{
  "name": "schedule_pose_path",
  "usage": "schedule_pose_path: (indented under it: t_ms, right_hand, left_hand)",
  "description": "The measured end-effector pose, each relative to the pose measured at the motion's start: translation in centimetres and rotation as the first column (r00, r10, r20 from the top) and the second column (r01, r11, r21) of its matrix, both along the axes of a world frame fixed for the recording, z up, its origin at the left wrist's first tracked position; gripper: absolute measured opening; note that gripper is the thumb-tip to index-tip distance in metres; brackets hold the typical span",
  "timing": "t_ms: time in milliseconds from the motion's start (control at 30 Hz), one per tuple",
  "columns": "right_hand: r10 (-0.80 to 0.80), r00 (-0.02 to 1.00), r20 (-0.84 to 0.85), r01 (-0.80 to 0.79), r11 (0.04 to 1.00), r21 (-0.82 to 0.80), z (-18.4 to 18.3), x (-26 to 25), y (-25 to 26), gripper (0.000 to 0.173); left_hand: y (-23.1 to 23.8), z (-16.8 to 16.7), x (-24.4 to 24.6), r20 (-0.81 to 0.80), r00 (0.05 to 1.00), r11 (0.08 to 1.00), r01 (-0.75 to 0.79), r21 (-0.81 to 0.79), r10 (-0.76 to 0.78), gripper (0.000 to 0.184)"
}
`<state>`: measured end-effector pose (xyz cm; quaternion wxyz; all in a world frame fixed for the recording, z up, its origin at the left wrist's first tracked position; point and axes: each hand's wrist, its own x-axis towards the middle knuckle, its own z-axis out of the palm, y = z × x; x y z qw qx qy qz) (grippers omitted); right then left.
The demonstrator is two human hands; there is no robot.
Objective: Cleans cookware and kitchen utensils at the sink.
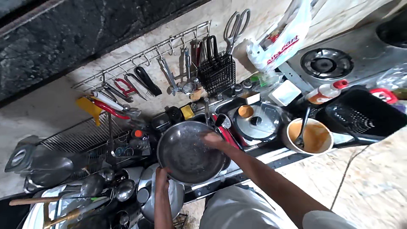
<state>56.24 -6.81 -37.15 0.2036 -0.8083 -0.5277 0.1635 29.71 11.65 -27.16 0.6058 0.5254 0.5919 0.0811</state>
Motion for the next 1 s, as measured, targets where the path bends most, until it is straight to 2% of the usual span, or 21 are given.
schedule_pose_path:
  t_ms: [33, 100, 133, 200, 267, 300, 400, 467, 500, 567, 667, 733, 800, 900, 1000]
  right_hand:
    - [-0.171, 0.984, 0.045, 0.167, 0.982, 0.083, 1.3, 0.3, -1.4, 0.033]
    - [-0.519, 0.853, 0.054, 0.494, 0.837, 0.235, 2.4, 1.5, -3.9, 0.032]
    - [-0.632, 0.775, -0.009, 0.608, 0.743, 0.28, 2.5, 2.3, -5.1, 0.038]
    - [-0.71, 0.669, -0.219, 0.742, 0.622, 0.251, 1.8, 4.0, -7.1, 0.063]
    - [-0.632, 0.609, -0.48, 0.766, 0.626, 0.147, 0.8, 5.4, -8.2, 0.08]
    - [-0.564, 0.561, -0.606, 0.754, 0.651, 0.092, 0.7, 5.8, -8.5, 0.08]
    - [-0.358, 0.434, -0.827, 0.715, 0.695, 0.075, 0.6, 6.1, -9.2, 0.056]
    - [-0.21, 0.391, -0.896, 0.711, 0.688, 0.149, 0.4, 5.7, -9.4, 0.051]
    - [-0.137, 0.37, -0.919, 0.726, 0.659, 0.194, 0.3, 5.5, -9.4, 0.049]
    - [-0.04, 0.312, -0.949, 0.812, 0.53, 0.244, 0.4, 5.0, -9.3, 0.035]
    - [-0.044, 0.258, -0.965, 0.909, 0.349, 0.227, 2.0, 4.3, -9.6, 0.024]
    - [-0.091, 0.254, -0.963, 0.938, 0.265, 0.223, 3.8, 3.8, -10.1, 0.021]
    - [-0.102, 0.287, -0.953, 0.94, 0.222, 0.259, 5.1, 3.2, -10.8, 0.021]
    - [-0.122, 0.383, -0.916, 0.916, 0.181, 0.359, 6.4, 2.1, -12.0, 0.021]
    - [-0.244, 0.474, -0.846, 0.88, 0.173, 0.443, 7.9, 0.8, -13.0, 0.021]
  left_hand:
    - [0.0, 0.1, 0.0, -0.005, 1.0, 1.0, -0.001, 0.009, 0.001, 0.031]
    - [0.2, 0.4, 0.2, -0.018, 1.0, 1.0, 0.011, 0.029, -0.01, 0.032]
    - [0.3, 0.5, 0.3, -0.025, 1.0, 0.999, 0.016, 0.041, -0.015, 0.031]
    - [0.7, 0.7, 0.5, -0.037, 0.999, 0.999, 0.026, 0.044, -0.024, 0.03]
    - [1.0, 1.0, 0.7, -0.045, 0.998, 0.999, 0.045, 0.028, -0.044, 0.036]
    - [1.2, 1.2, 0.7, -0.044, 0.998, 0.998, 0.054, 0.018, -0.053, 0.038]
    - [1.7, 1.1, 0.8, -0.032, 0.996, 0.997, 0.079, -0.014, -0.079, 0.035]
    - [2.1, 0.7, 1.3, -0.023, 0.994, 0.994, 0.103, -0.043, -0.104, 0.034]
    - [2.2, 0.5, 1.5, -0.02, 0.993, 0.991, 0.118, -0.06, -0.119, 0.034]
    - [2.3, 0.0, 2.2, -0.017, 0.988, 0.984, 0.149, -0.102, -0.151, 0.038]
    - [2.9, -1.4, 3.8, -0.008, 0.974, 0.959, 0.22, -0.179, -0.225, 0.037]
    - [3.2, -2.8, 4.8, -0.01, 0.966, 0.941, 0.251, -0.227, -0.26, 0.033]
    - [3.2, -4.0, 6.1, -0.025, 0.958, 0.93, 0.269, -0.25, -0.284, 0.03]
    - [2.9, -6.0, 8.4, -0.072, 0.95, 0.931, 0.281, -0.233, -0.304, 0.037]
    - [2.3, -7.5, 10.8, -0.11, 0.918, 0.916, 0.36, -0.176, -0.381, 0.053]
